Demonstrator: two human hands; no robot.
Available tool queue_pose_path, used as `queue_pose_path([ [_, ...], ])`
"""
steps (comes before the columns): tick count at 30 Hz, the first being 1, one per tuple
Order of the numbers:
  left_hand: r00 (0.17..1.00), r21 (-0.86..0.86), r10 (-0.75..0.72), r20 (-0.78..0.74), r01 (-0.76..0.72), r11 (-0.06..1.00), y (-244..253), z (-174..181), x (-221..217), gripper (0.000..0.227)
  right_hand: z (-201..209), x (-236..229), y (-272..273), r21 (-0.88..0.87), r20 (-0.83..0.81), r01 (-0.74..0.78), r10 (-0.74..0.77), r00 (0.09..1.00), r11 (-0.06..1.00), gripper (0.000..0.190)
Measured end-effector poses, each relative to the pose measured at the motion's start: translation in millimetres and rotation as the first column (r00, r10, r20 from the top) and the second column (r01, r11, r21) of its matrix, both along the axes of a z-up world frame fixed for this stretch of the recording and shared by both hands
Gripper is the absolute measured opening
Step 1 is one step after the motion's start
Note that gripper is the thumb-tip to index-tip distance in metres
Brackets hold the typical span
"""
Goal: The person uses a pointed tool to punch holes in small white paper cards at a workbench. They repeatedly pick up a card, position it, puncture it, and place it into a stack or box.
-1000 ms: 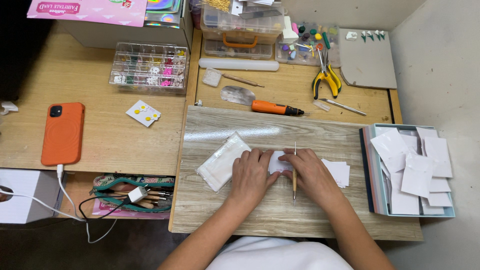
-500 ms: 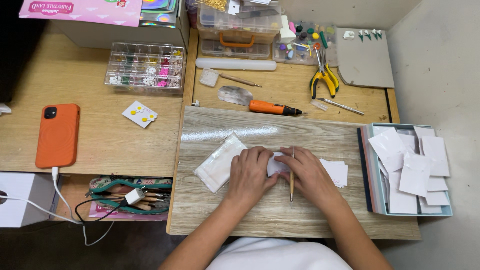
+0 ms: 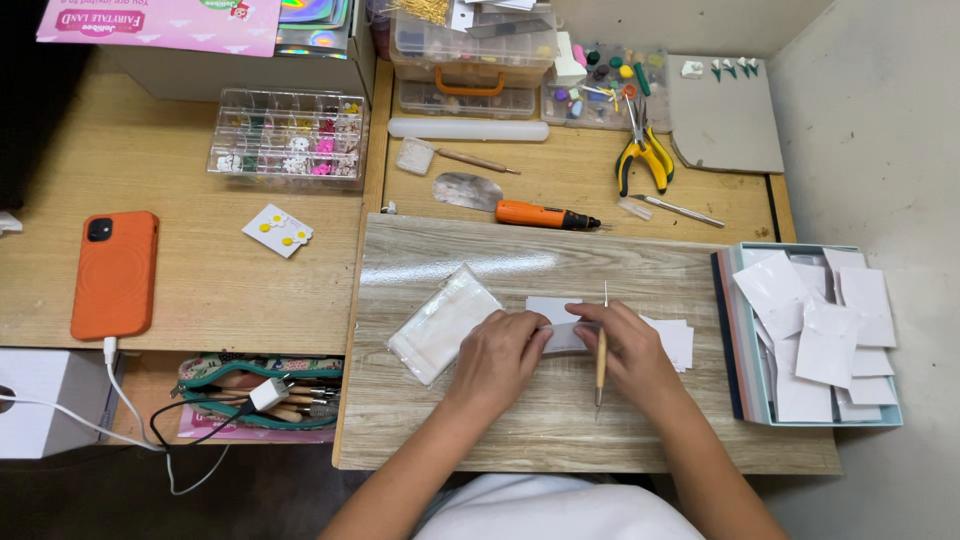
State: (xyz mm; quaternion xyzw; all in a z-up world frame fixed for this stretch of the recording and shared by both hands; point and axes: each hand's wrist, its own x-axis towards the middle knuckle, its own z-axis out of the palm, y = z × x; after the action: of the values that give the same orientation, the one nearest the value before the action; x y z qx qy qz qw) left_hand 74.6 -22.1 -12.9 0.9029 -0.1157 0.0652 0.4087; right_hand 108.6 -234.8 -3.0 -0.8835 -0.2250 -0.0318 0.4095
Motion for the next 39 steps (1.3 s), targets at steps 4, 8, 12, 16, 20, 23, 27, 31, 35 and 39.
queue_pose_path([
  [4, 0.998, -0.084, 0.001, -0.070, -0.006, 0.996, 4, 11, -9, 0.013, 8, -7, 1, 0.092, -0.044, 0.045, -0.041, 0.998, 0.995, 0.029],
  [8, 0.986, -0.165, -0.002, -0.167, -0.026, 0.986, 8, 9, -26, 0.014, 14, -20, -2, 0.217, -0.184, 0.066, -0.025, 0.983, 0.974, 0.026],
  [12, 0.960, -0.197, 0.006, -0.279, -0.064, 0.978, 14, 5, -39, 0.018, 8, -31, -7, 0.246, -0.209, 0.101, -0.049, 0.977, 0.964, 0.026],
  [16, 0.953, -0.220, 0.020, -0.302, -0.090, 0.971, 14, -5, -51, 0.017, 12, -48, -5, 0.233, -0.199, 0.081, -0.034, 0.979, 0.969, 0.024],
  [20, 0.926, -0.179, 0.036, -0.375, -0.110, 0.978, 13, -5, -62, 0.020, 11, -61, -7, 0.109, -0.115, 0.067, -0.054, 0.992, 0.992, 0.028],
  [23, 0.915, -0.110, 0.065, -0.399, -0.118, 0.987, 8, -9, -70, 0.022, -6, -71, -14, 0.179, -0.116, 0.104, -0.084, 0.990, 0.978, 0.034],
  [27, 0.926, -0.016, 0.087, -0.368, -0.099, 0.995, 5, -10, -72, 0.024, -7, -82, -12, 0.358, -0.223, 0.129, -0.050, 0.974, 0.925, 0.043],
  [31, 0.926, -0.020, 0.076, -0.370, -0.089, 0.996, 4, -5, -72, 0.026, -3, -79, -12, 0.370, -0.130, 0.055, -0.007, 0.992, 0.927, 0.048],
  [35, 0.930, 0.010, 0.101, -0.354, -0.104, 0.995, 3, -11, -75, 0.026, -27, -76, -18, 0.469, -0.205, 0.127, -0.032, 0.978, 0.874, 0.032],
  [39, 0.941, 0.011, 0.124, -0.315, -0.127, 0.992, 1, -22, -76, 0.023, -40, -79, -25, 0.538, -0.333, 0.273, -0.097, 0.938, 0.797, 0.015],
])
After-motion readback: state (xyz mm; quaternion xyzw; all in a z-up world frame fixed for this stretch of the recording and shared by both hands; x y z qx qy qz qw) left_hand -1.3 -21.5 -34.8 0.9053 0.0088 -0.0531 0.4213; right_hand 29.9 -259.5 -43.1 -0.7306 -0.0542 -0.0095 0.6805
